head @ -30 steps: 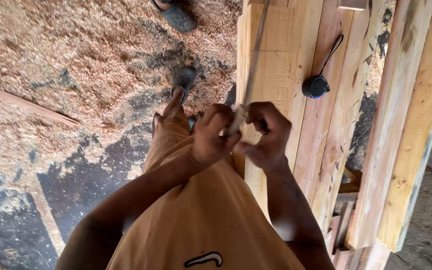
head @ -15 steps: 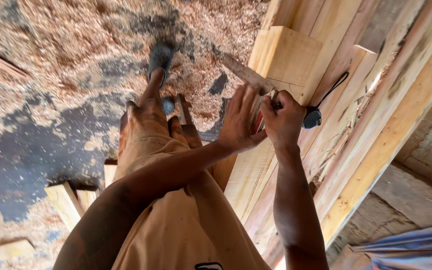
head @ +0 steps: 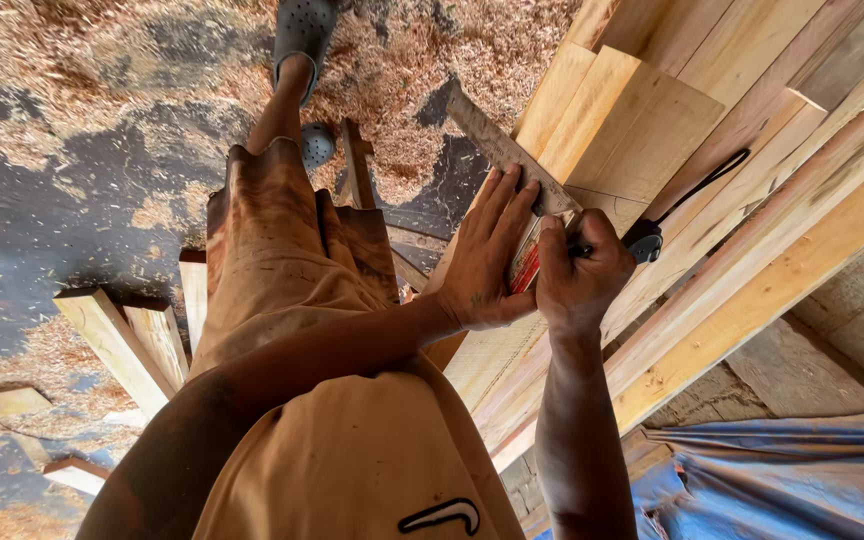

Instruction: The person measures and marks wooden planks using a measuring tape, square, and pencil. The person handles several planks, repositioning them and drawing lines across their surfaces.

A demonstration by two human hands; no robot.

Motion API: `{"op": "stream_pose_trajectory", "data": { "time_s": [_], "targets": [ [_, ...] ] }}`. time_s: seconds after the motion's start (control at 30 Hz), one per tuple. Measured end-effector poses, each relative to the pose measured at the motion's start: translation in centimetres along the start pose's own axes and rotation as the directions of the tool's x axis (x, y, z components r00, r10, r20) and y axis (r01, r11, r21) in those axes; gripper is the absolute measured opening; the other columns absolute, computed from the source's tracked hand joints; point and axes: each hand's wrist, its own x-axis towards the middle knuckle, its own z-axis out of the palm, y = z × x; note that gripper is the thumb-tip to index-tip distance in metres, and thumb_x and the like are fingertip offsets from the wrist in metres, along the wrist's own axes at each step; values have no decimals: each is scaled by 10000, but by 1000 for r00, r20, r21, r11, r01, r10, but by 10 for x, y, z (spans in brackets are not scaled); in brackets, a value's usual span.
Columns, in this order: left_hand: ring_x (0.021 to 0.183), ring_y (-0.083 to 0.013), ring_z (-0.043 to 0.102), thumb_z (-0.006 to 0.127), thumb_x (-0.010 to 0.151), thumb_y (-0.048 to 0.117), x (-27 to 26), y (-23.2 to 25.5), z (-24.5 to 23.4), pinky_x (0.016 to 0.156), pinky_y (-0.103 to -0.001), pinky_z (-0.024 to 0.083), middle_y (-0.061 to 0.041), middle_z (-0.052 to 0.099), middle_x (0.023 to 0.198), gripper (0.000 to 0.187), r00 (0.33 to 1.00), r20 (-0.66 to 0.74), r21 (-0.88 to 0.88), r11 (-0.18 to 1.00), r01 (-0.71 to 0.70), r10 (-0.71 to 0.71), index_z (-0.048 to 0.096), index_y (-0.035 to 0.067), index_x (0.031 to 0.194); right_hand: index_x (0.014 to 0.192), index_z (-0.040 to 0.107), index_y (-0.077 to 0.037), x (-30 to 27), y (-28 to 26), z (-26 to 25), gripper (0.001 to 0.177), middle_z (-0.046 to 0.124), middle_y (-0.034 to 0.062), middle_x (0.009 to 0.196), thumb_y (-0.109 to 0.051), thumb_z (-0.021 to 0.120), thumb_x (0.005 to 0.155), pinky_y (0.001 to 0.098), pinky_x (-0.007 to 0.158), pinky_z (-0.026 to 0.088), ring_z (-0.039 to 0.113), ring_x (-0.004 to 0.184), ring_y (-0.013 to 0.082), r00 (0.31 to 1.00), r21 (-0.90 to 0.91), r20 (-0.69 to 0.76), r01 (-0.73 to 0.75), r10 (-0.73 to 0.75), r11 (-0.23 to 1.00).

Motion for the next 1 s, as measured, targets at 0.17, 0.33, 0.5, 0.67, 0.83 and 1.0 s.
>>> {"op": "stream_pose_trajectory", "data": {
  "time_s": [0.17,0.33,0.5,0.67,0.83,1.0],
  "targets": [
    [1647,-476,163,736,825,545,3,2,-4,1346,-570,211,-261,176,1736,1088,1000,7,-14,1000,20,-20,229,64,1658,778,517,-12,1,-1,-2,292,528,12,659,-63,722,979,264,550,377,436,615,67,1000,-4,8,-6,6,1000],
    [1647,-477,171,737,833,549,5,3,-4,1356,-577,201,-257,168,1741,1083,1000,-3,-20,1000,10,-10,228,71,1661,783,519,-11,2,-4,-1,289,554,18,669,-51,727,981,260,563,393,458,621,67,1000,-7,1,1,-1,1000],
    [1611,-472,165,736,821,548,4,1,-3,1313,-580,204,-250,170,1738,1086,1000,-8,-45,999,13,-13,231,81,1661,824,559,-5,1,-5,-1,226,598,13,704,-41,712,985,249,580,423,502,639,62,1000,11,0,-5,5,1000],
    [1602,-464,182,722,790,529,4,0,-3,1326,-607,219,-249,180,1730,1095,1000,7,-44,999,25,-24,225,94,1663,780,536,-28,1,2,-5,297,569,24,657,-57,731,1004,250,554,373,467,616,68,998,54,39,-43,41,998],
    [1626,-469,171,742,749,487,5,-1,-2,1295,-619,229,-255,165,1724,1130,999,31,-31,999,38,-37,204,110,1667,829,659,-37,39,-7,-51,345,638,78,687,-158,462,1085,227,464,407,526,525,70,993,258,0,115,-119,959],
    [1630,-449,171,744,731,497,6,-1,0,1286,-621,245,-235,169,1731,1148,998,33,-30,998,50,-49,196,133,1672,855,670,-7,97,-55,-50,368,645,91,727,-178,525,1147,263,518,400,560,568,122,887,-23,392,274,-243,962]
  ]
}}
